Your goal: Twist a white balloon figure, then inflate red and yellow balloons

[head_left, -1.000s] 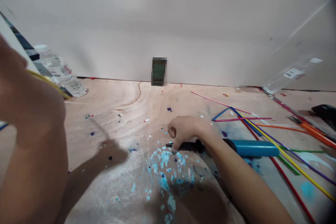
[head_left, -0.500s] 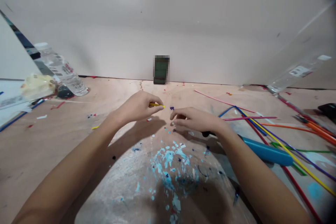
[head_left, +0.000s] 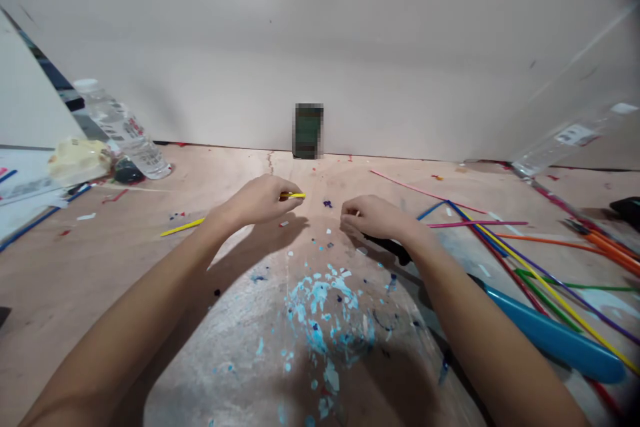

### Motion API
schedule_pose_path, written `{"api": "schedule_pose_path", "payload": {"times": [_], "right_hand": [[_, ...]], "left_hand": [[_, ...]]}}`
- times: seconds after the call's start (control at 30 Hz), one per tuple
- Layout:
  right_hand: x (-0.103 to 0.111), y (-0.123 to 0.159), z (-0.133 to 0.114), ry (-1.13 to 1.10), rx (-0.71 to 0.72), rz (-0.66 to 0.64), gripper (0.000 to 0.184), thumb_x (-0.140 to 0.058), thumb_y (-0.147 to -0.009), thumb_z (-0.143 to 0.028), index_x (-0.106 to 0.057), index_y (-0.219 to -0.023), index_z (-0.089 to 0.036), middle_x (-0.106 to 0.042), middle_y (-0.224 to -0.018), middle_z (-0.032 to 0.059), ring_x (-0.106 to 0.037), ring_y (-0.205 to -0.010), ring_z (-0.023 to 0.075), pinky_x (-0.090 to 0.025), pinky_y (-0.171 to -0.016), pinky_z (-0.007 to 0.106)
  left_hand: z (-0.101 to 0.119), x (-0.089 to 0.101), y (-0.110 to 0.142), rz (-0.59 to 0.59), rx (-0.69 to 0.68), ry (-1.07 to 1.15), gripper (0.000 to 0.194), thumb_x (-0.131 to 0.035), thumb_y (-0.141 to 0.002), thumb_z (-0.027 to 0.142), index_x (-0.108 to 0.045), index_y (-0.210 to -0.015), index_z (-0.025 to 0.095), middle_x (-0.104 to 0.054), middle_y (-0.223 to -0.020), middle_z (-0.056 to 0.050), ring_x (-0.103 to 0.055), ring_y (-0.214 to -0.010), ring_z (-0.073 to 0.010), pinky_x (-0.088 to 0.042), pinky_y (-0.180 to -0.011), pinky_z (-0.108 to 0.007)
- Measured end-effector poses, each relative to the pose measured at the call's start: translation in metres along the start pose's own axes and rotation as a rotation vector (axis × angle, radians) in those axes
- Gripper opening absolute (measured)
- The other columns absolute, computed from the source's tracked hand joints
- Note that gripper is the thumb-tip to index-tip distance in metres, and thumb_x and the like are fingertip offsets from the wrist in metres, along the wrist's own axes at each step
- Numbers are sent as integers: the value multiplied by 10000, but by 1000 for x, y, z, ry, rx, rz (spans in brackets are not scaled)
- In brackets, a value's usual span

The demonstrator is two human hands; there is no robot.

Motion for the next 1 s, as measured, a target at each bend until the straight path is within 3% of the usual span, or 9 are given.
{"api": "schedule_pose_path", "payload": {"times": [0.13, 0.2, 0.3, 0.47, 0.53, 0.63, 0.73, 0.87, 1.0], "right_hand": [[-1, 8, 17, 142, -150, -36, 397, -692, -659, -432, -671, -983, -204, -711, -964, 102, -642, -813, 257, -383, -583, 287], [-10, 10, 23, 200, -186, -108, 308, -699, -635, -358, -681, -893, -192, -712, -914, 113, -640, -770, 263, -359, -547, 290], [-10, 7, 10, 151, -114, -63, 115, -571, -736, -231, -670, -777, -189, -710, -794, 86, -625, -676, 214, -344, -541, 285], [29, 7, -34, 68, 66, 330, 280, -409, -931, -294, -663, -988, -190, -717, -992, 94, -638, -869, 213, -386, -677, 270], [27, 8, -38, 80, 65, 325, 293, -438, -936, -360, -656, -1043, -196, -714, -1012, 98, -638, -888, 224, -383, -686, 270], [10, 3, -29, 96, 17, 202, 311, -472, -923, -424, -667, -946, -182, -717, -928, 107, -635, -803, 228, -367, -645, 276], [2, 1, -30, 8, 73, 138, 355, -365, -973, -370, -640, -858, -177, -710, -904, 100, -622, -778, 201, -368, -651, 265], [14, 6, -43, -52, 117, 230, 351, -278, -1002, -336, -591, -955, -184, -698, -936, 96, -617, -814, 198, -378, -683, 260], [22, 19, -61, -29, 125, 279, 277, -328, -993, -362, -517, -1070, -175, -685, -981, 116, -619, -845, 219, -370, -669, 266]], "left_hand": [[-4, -2, 0, -10, 11, 10, 369, -493, -875, 394, -697, -1103, 189, -725, -1048, -68, -655, -874, -197, -444, -741, -278], [-2, -6, 1, -58, -1, 13, 387, -476, -883, 391, -682, -1125, 172, -714, -1086, -81, -654, -910, -204, -448, -768, -285], [3, -16, 2, -165, -31, 12, 417, -447, -896, 407, -662, -1158, 164, -707, -1105, -88, -650, -927, -207, -449, -773, -283], [7, -31, 4, -265, -64, -6, 411, -372, -925, 378, -650, -1149, 175, -700, -1112, -83, -644, -930, -203, -437, -766, -277], [6, -36, 4, -296, -67, -26, 410, -337, -936, 357, -647, -1133, 174, -689, -1135, -88, -635, -969, -207, -435, -800, -286], [7, -40, 6, -346, -64, -63, 422, -294, -949, 367, -639, -1085, 166, -683, -1102, -100, -630, -945, -213, -434, -811, -306], [6, -36, 9, -355, 10, -90, 436, -251, -953, 388, -596, -1068, 147, -678, -1039, -124, -625, -854, -224, -434, -750, -320], [0, -34, 13, -367, 142, -85, 405, -262, -938, 394, -501, -1119, 122, -670, -954, -140, -597, -750, -224, -409, -657, -316], [7, -28, 10, -279, 68, -102, 402, -208, -957, 409, -476, -1073, 133, -640, -853, -119, -549, -679, -213, -364, -611, -317]]}}
Point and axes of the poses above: each hand's wrist, its own y-axis away from the middle knuckle, its own x-axis out of the back of the hand, z = x × y, the point moved 10 cm from there along -y, towards the middle knuckle
